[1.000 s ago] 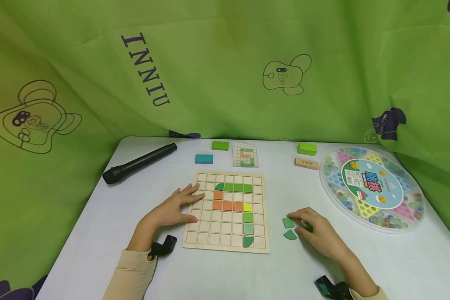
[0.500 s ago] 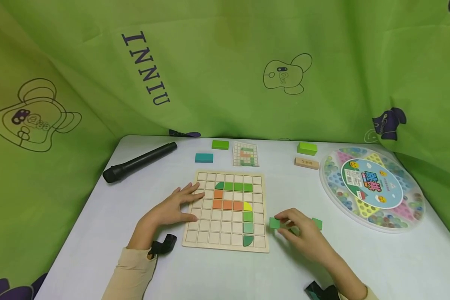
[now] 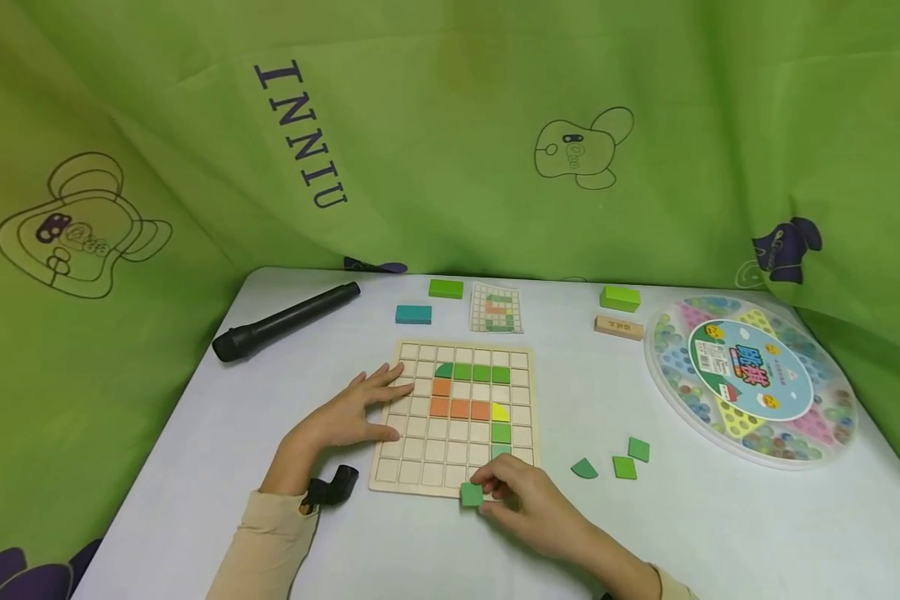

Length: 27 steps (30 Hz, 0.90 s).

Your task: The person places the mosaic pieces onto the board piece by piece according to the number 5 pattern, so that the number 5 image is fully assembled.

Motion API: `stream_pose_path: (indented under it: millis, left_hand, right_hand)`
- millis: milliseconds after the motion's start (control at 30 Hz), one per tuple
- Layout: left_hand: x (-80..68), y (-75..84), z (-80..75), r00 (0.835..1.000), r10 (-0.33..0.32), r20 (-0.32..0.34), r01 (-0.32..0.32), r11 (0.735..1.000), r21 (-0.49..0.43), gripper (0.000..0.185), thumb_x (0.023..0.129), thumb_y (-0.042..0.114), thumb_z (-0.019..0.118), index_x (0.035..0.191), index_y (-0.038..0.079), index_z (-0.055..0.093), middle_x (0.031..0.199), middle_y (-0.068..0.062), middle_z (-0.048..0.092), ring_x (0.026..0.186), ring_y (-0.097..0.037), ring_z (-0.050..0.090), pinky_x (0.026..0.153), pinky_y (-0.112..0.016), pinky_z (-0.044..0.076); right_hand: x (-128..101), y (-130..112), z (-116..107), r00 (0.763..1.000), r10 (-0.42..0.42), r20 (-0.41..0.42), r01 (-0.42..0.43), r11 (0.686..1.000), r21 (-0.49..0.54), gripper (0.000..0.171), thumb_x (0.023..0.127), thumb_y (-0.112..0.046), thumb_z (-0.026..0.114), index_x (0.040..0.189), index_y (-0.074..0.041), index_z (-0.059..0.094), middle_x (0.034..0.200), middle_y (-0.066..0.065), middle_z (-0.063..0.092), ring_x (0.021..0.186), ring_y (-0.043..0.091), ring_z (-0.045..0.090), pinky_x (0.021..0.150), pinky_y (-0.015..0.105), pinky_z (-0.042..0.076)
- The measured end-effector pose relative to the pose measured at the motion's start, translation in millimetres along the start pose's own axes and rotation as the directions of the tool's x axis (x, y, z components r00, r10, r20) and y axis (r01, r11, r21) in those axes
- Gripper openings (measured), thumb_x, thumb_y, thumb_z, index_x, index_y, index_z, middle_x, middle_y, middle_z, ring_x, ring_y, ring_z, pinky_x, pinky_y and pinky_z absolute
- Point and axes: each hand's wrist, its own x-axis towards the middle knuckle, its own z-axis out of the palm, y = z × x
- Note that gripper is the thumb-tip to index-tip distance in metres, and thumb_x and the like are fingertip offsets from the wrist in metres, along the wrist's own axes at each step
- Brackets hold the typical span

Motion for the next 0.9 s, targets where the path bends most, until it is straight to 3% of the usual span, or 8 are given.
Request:
stream_pose_path:
  millis: [167, 400, 667, 900]
  left_hand:
    - [1.8, 0.7, -0.4, 1.0, -0.002, 0.008, 0.002, 1.0, -0.002, 0.073, 0.079, 0.034, 0.075, 0.142, 0.014, 0.045, 0.158, -0.011, 0.02, 0.146, -0.034, 0.01, 0.117, -0.056, 0.002]
    - [0.6, 0.2, -0.6, 1.0, -0.014, 0.006, 0.014, 1.0, -0.005, 0.074, 0.078, 0.034, 0.076, 0.142, 0.015, 0.045, 0.158, -0.009, 0.02, 0.147, -0.032, 0.009, 0.118, -0.055, 0.001]
    - [0.2, 1.4, -0.5, 1.0, 0.0, 0.001, 0.0, 1.0, -0.002, 0.074, 0.078, 0.033, 0.076, 0.142, 0.014, 0.045, 0.158, -0.01, 0.02, 0.147, -0.033, 0.01, 0.117, -0.055, 0.002]
    - [-0.3, 1.2, -0.4, 1.0, -0.005, 0.0, 0.005, 1.0, -0.003, 0.074, 0.078, 0.033, 0.076, 0.142, 0.013, 0.045, 0.158, -0.011, 0.02, 0.147, -0.033, 0.01, 0.117, -0.055, 0.002]
  right_hand:
    - [0, 1, 0, 0.999, 0.015, -0.041, -0.015, 1.0, 0.009, 0.023, 0.086, -0.008, 0.068, 0.106, -0.014, 0.061, 0.097, -0.007, 0.058, 0.084, 0.005, 0.058, 0.074, 0.018, 0.054]
    - [2, 9, 4, 0.983, -0.08, -0.166, 0.055, 0.987, -0.148, 0.029, 0.079, -0.002, 0.072, 0.105, -0.013, 0.063, 0.095, -0.007, 0.059, 0.081, 0.006, 0.055, 0.066, 0.016, 0.05]
    - [4, 12, 8, 0.979, -0.085, -0.186, 0.044, 0.975, -0.216, 0.028, 0.078, -0.001, 0.073, 0.103, -0.01, 0.065, 0.096, -0.006, 0.058, 0.079, 0.005, 0.051, 0.065, 0.013, 0.049]
    - [4, 14, 9, 0.98, -0.077, -0.183, 0.038, 0.977, -0.211, 0.03, 0.078, -0.001, 0.073, 0.106, -0.008, 0.065, 0.098, -0.004, 0.056, 0.081, 0.005, 0.05, 0.065, 0.013, 0.048]
